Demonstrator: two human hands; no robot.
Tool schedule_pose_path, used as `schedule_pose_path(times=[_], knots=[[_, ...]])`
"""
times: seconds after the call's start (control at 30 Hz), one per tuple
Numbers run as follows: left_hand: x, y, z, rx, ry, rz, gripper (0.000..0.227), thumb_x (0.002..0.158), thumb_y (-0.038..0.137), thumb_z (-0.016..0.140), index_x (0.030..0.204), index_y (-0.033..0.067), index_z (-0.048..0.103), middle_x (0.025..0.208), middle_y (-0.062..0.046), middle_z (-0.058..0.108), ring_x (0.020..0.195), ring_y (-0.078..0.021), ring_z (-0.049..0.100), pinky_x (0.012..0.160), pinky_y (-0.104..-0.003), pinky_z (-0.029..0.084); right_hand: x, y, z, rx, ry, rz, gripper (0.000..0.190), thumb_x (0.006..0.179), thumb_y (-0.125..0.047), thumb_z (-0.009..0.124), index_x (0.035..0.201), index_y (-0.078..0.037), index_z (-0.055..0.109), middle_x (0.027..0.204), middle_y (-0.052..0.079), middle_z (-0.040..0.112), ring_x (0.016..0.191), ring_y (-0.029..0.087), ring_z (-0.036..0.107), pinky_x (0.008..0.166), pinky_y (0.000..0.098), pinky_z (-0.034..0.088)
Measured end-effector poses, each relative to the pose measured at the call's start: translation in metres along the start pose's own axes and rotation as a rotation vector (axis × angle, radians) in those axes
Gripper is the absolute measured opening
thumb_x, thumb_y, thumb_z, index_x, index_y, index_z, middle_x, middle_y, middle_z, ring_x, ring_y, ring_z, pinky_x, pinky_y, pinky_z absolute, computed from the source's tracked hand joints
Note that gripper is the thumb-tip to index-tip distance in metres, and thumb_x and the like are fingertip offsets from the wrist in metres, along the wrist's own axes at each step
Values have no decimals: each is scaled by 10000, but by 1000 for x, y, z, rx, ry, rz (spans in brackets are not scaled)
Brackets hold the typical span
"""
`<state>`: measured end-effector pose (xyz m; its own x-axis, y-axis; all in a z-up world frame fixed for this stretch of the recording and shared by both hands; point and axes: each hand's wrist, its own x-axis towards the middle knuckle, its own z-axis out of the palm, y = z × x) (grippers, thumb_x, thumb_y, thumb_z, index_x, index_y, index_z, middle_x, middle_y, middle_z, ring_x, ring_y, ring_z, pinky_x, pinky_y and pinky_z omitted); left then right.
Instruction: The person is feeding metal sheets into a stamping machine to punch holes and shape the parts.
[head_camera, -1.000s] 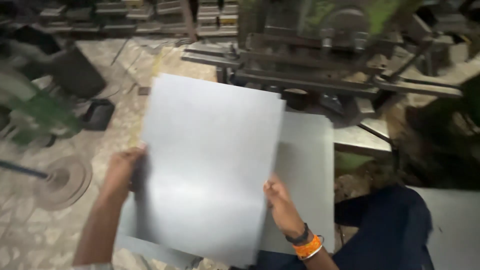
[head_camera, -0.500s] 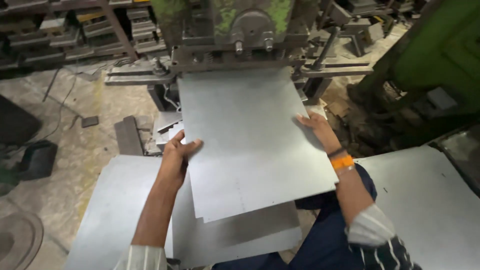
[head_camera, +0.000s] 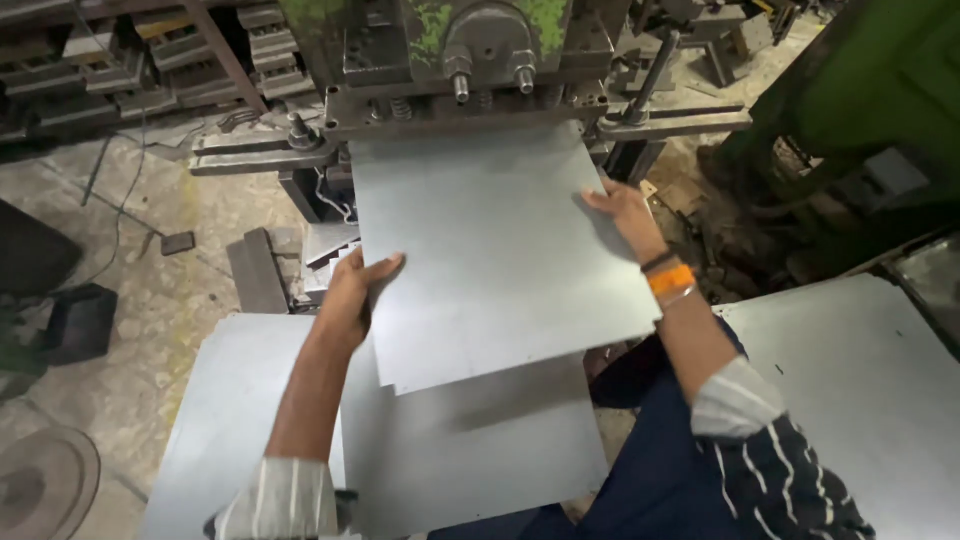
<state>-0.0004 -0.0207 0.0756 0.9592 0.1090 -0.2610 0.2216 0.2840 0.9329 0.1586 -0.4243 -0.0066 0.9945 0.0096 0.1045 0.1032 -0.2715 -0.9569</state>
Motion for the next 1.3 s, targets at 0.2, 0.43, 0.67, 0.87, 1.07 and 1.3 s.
schedule_pose_path(times=[0.2,0.43,0.67,0.87,1.07,1.3], knots=[[16,-11,3,-82,82,-5,488,787,131,837,1200,-48,649,900,-190,726,791,-326,746,757,-479,600,-4,-36,2,196,-16,124,348,841,-207,813,1162,-86,757,710,23,667,632,59,668,632,216,558],[21,-21,-4,-179,14,14,390,794,135,786,1140,21,646,905,-129,729,812,-256,760,783,-414,616,-3,-27,-2,176,-28,67,318,862,-207,811,1161,-106,765,812,-15,666,749,46,586,768,237,540],[19,-21,-12,-178,103,-91,798,748,279,773,1481,96,515,1204,-208,632,1127,-324,641,980,-525,528,13,19,5,277,22,89,311,827,-170,841,1122,-108,764,830,8,690,757,70,642,772,238,546],[47,-3,-18,52,79,13,521,728,109,871,1208,32,684,952,-130,686,964,-253,709,927,-384,559,21,-29,31,407,40,120,329,799,-168,863,1088,-57,755,761,62,708,674,114,707,695,268,592],[61,-5,-22,149,129,-18,486,715,170,885,1146,32,709,866,-157,706,842,-287,749,802,-417,587,18,-35,30,425,21,121,294,806,-168,854,1065,-75,752,734,67,696,652,117,725,645,260,598],[60,0,-8,202,170,-33,491,657,178,901,1083,27,709,833,-146,687,777,-289,727,727,-385,575,24,-30,15,272,21,165,293,803,-259,866,1059,-147,779,759,24,707,693,85,706,704,252,586]])
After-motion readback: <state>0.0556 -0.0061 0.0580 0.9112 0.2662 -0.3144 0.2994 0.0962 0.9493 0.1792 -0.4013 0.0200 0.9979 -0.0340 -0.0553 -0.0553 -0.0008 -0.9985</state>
